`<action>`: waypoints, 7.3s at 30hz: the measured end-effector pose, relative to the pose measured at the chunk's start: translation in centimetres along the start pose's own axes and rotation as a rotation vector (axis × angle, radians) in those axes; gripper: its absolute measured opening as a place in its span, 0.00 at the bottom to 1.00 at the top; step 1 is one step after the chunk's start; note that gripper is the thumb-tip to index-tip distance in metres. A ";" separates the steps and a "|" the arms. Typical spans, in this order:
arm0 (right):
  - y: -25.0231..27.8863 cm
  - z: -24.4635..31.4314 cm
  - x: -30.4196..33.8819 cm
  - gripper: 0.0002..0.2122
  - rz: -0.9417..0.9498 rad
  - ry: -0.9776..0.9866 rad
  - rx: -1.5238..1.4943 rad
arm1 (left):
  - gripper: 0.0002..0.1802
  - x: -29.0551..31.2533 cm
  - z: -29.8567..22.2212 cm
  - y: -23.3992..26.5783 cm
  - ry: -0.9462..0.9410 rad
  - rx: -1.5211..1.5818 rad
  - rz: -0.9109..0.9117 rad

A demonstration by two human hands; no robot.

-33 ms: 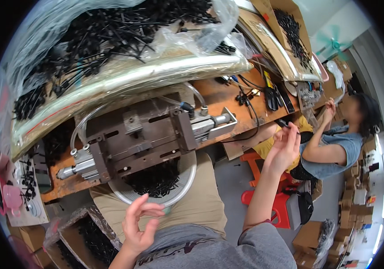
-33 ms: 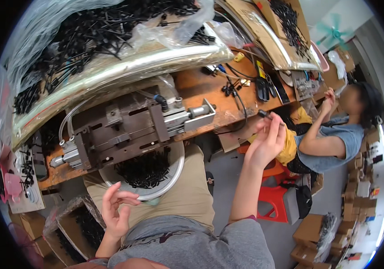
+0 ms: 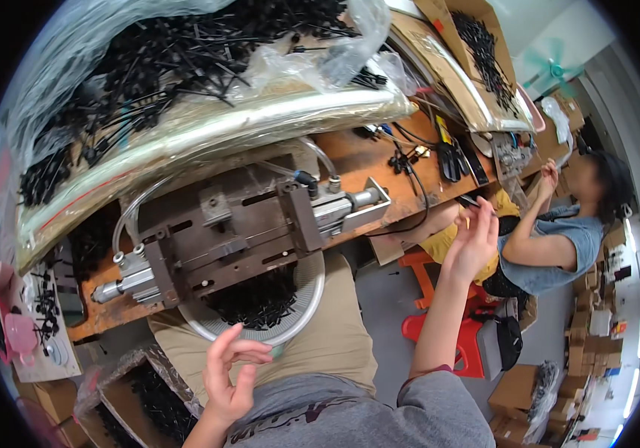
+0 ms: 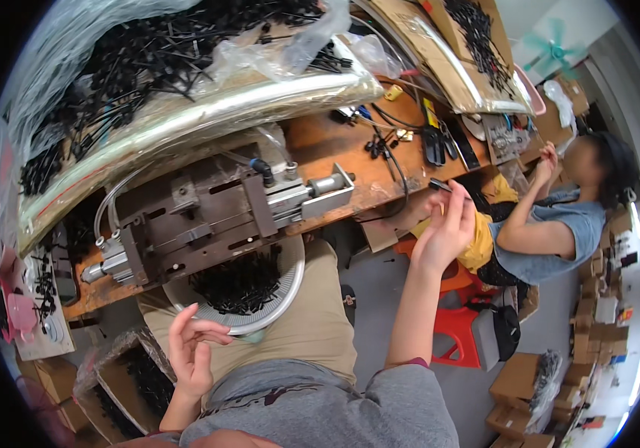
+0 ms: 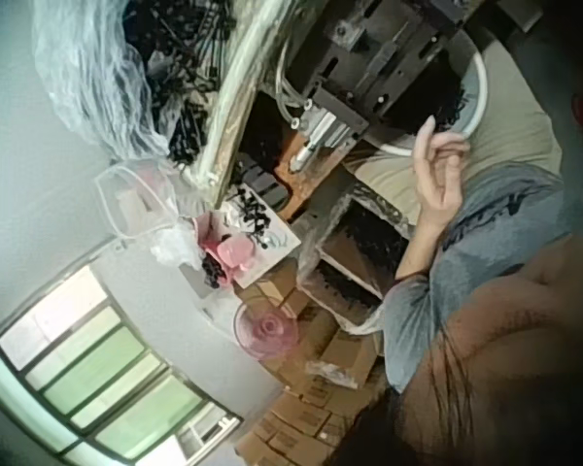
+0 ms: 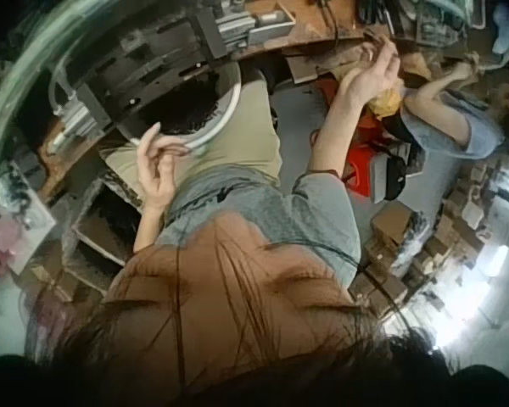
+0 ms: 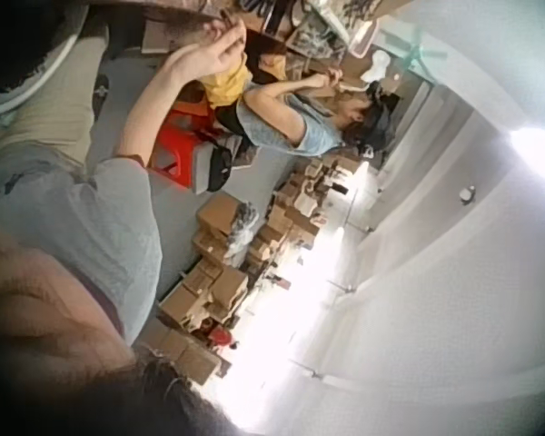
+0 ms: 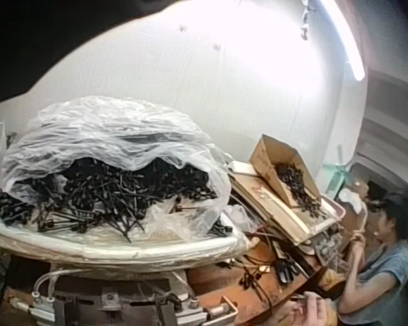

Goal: Assembling small plastic components and wires using a pneumatic clamping or heat-sealing machine at a workbench.

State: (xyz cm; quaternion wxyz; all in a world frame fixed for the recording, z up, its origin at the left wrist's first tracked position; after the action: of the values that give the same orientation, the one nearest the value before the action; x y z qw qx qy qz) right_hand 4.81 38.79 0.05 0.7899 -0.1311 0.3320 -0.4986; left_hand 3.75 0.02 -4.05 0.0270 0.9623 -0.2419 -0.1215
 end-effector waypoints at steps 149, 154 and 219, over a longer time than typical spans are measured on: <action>-15.8 -0.6 14.0 0.07 0.934 -1.354 -0.369 | 0.23 -6.5 -4.3 2.5 -0.465 -0.585 -0.255; -14.4 -0.6 13.4 0.06 0.795 -1.322 -0.398 | 0.22 -5.6 -4.9 2.2 -0.310 -0.555 -0.233; -10.4 -2.0 15.6 0.11 0.929 0.517 0.275 | 0.14 -8.3 -1.5 1.1 -0.300 -1.168 -0.064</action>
State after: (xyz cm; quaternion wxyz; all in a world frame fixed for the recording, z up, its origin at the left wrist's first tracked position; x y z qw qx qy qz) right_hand 0.66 20.52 -2.01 0.8295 0.2606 0.4700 -0.1519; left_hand -3.48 2.94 -0.65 0.5128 0.7676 -0.1073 -0.3692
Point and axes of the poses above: each hand's wrist, its own x-axis away from the middle knuckle, its own y-axis out of the back of the hand, z = x × y, the point moved 1 cm from there along -x, towards the middle knuckle, and after that the axes turned 9 degrees about -x, right-handed, at the moved point
